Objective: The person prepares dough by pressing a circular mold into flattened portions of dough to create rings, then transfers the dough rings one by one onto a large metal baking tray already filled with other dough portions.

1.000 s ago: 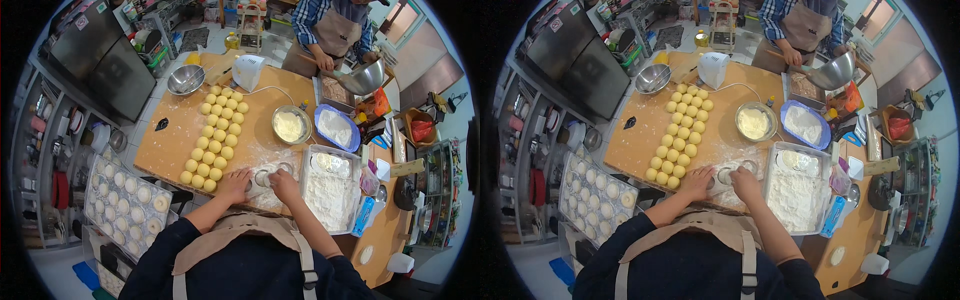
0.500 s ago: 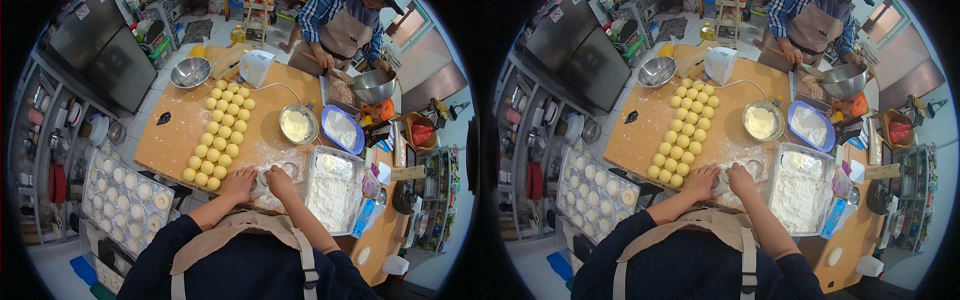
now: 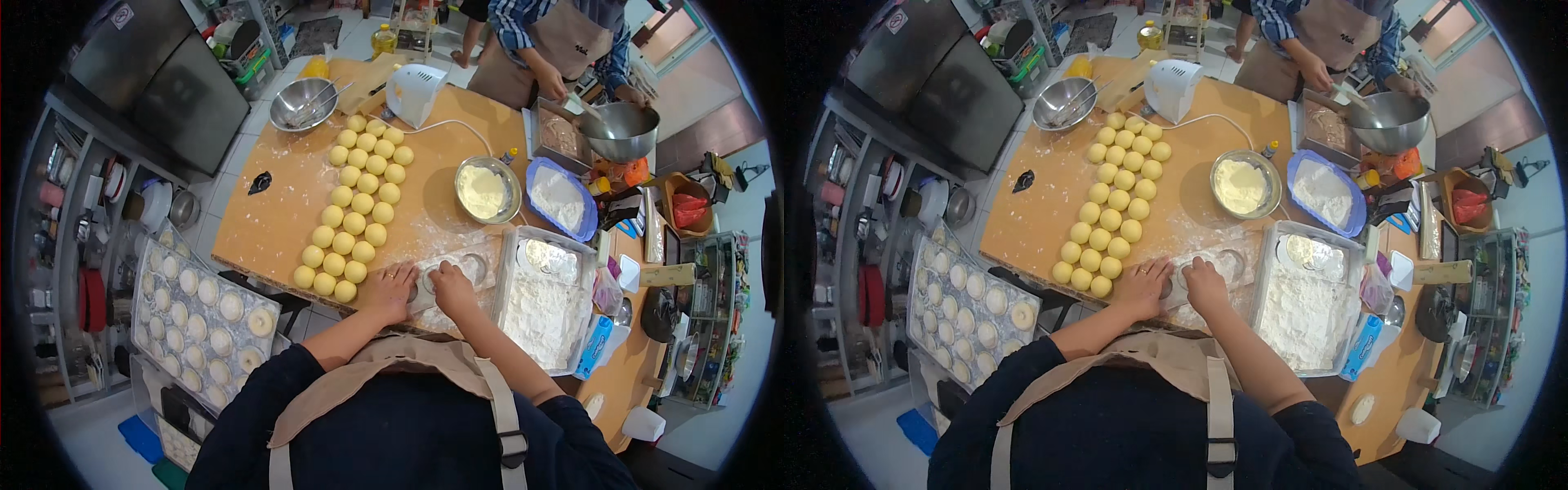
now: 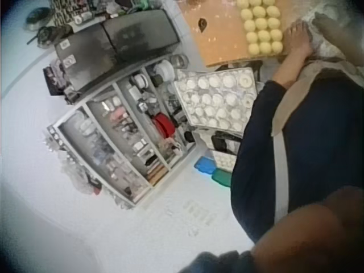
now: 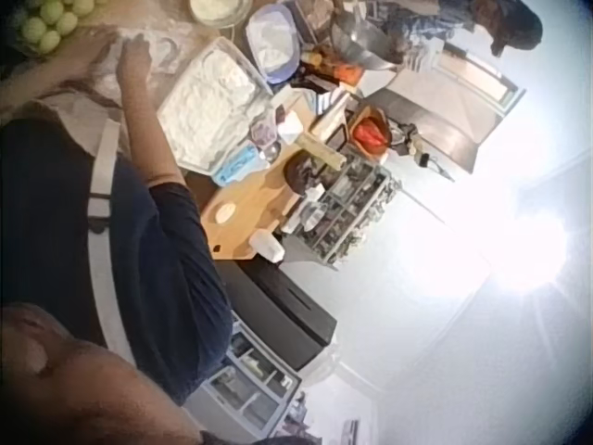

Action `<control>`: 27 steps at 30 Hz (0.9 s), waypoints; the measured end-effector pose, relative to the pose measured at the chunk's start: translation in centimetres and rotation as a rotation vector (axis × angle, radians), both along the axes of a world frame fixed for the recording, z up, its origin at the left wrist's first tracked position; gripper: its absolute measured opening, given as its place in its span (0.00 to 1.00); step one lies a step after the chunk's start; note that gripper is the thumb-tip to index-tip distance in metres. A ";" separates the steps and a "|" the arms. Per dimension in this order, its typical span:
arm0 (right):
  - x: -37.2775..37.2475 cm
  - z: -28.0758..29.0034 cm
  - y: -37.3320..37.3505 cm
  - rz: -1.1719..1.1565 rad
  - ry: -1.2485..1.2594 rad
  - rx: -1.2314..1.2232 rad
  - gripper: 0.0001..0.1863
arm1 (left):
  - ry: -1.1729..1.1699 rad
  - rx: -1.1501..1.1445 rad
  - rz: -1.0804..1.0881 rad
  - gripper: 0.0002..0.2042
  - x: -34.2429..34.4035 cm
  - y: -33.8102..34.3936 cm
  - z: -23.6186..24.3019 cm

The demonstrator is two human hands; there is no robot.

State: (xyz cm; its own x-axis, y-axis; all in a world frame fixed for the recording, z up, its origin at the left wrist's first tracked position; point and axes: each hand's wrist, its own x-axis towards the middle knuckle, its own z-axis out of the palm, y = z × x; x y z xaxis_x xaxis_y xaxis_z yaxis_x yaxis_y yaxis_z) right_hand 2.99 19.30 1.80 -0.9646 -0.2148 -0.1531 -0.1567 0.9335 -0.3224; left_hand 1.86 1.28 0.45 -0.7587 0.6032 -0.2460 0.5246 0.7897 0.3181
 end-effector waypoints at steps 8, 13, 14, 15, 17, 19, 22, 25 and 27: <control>-1.1 2.3 2.2 -0.066 -0.071 -0.244 0.12 | -0.021 0.011 -0.008 0.51 -0.2 -0.2 0.1; -1.4 3.7 4.5 -0.219 0.002 -0.267 0.16 | -0.030 0.023 -0.010 0.51 -0.2 -0.4 0.2; -1.1 3.6 4.5 -0.218 -0.033 -0.257 0.16 | -0.031 0.024 -0.011 0.51 0.0 -0.4 0.3; -0.8 3.4 4.4 -0.217 -0.031 -0.254 0.16 | -0.031 0.006 -0.019 0.51 0.0 -0.4 0.7; -0.1 2.8 3.8 -0.142 -0.076 -0.173 0.16 | -0.027 -0.009 -0.025 0.51 0.0 -0.3 1.0; 0.4 2.6 2.5 -0.158 -0.115 -0.185 0.14 | -0.023 0.001 -0.024 0.52 0.3 -0.6 0.8; 0.3 2.6 1.1 -0.105 -0.103 -0.124 0.12 | -0.034 -0.022 -0.014 0.53 0.2 -0.5 0.9; -0.1 2.8 0.5 -0.062 -0.099 -0.083 0.10 | -0.066 -0.048 -0.027 0.53 0.1 -0.4 1.5; -0.2 2.8 0.4 -0.011 -0.097 -0.061 0.07 | -0.052 -0.043 -0.022 0.53 0.1 -0.3 1.2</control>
